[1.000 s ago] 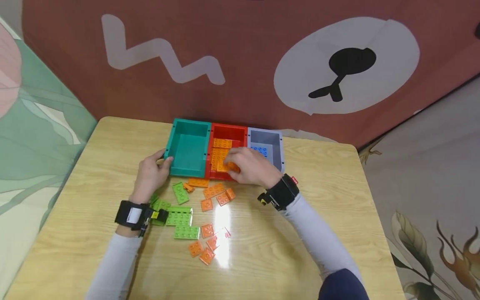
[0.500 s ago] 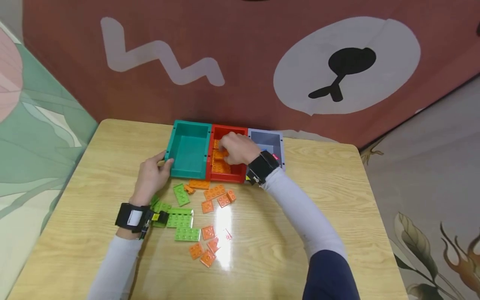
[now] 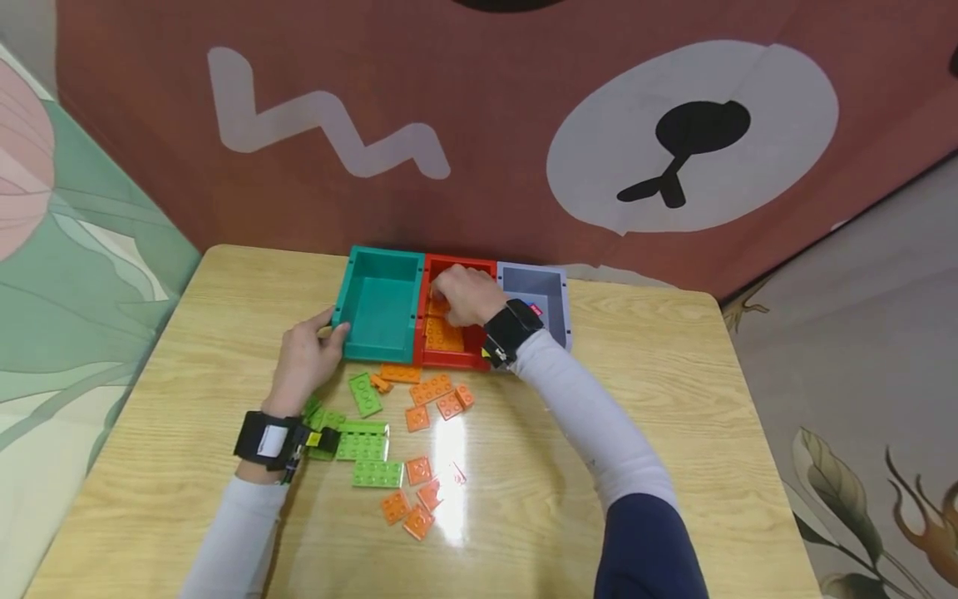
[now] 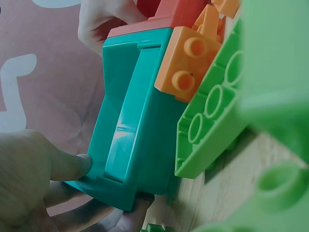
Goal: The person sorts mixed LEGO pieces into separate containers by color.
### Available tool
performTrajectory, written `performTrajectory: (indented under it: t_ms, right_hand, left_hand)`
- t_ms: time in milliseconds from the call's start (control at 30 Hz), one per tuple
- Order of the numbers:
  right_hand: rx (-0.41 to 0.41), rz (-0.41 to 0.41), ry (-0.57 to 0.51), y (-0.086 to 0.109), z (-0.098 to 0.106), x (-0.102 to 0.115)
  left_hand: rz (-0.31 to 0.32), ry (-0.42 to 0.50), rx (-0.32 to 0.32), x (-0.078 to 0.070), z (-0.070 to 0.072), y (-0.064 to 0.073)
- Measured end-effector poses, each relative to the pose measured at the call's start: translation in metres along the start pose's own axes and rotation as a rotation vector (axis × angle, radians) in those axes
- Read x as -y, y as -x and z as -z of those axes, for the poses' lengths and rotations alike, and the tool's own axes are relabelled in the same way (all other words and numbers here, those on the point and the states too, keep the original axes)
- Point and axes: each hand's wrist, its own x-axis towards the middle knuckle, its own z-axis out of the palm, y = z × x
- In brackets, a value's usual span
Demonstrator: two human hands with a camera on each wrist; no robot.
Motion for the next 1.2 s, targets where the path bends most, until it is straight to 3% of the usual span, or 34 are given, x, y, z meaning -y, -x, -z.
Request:
performTrajectory:
  t_ms: [167, 333, 533, 733, 833, 967, 1100, 1200]
  right_hand:
    - [-0.027, 0.016, -0.001, 0.000, -0.003, -0.002]
    - [-0.082, 0.029, 0.005, 0.014, 0.004, 0.001]
    - [-0.225, 0.078, -0.017, 0.050, 0.022, 0.016]
    - [-0.282, 0.194, -0.068, 0.101, 0.012, 0.042]
    - [-0.239, 0.243, -0.156, 0.127, -0.001, 0.056]
    - [-0.089, 0.255, -0.218, 0.157, -0.027, 0.073]
    - [0.042, 0.230, -0.228, 0.175, -0.058, 0.083]
    - [0.052, 0.217, -0.243, 0.181, -0.077, 0.087]
  left_hand:
    - [0.004, 0.003, 0.004, 0.001, 0.000, 0.000]
    - [-0.001, 0.001, 0.005, 0.001, 0.001, -0.001]
    - [-0.022, 0.003, -0.021, -0.008, 0.010, -0.012]
    - [-0.010, -0.005, -0.008, -0.009, 0.015, -0.012]
    - [-0.002, -0.008, -0.007, -0.009, 0.015, -0.009]
    - [-0.001, 0.000, -0.013, -0.008, 0.016, -0.006]
    - [0.004, 0.013, -0.016, -0.007, 0.018, -0.005]
    - [0.009, 0.018, -0.010, -0.006, 0.018, -0.003]
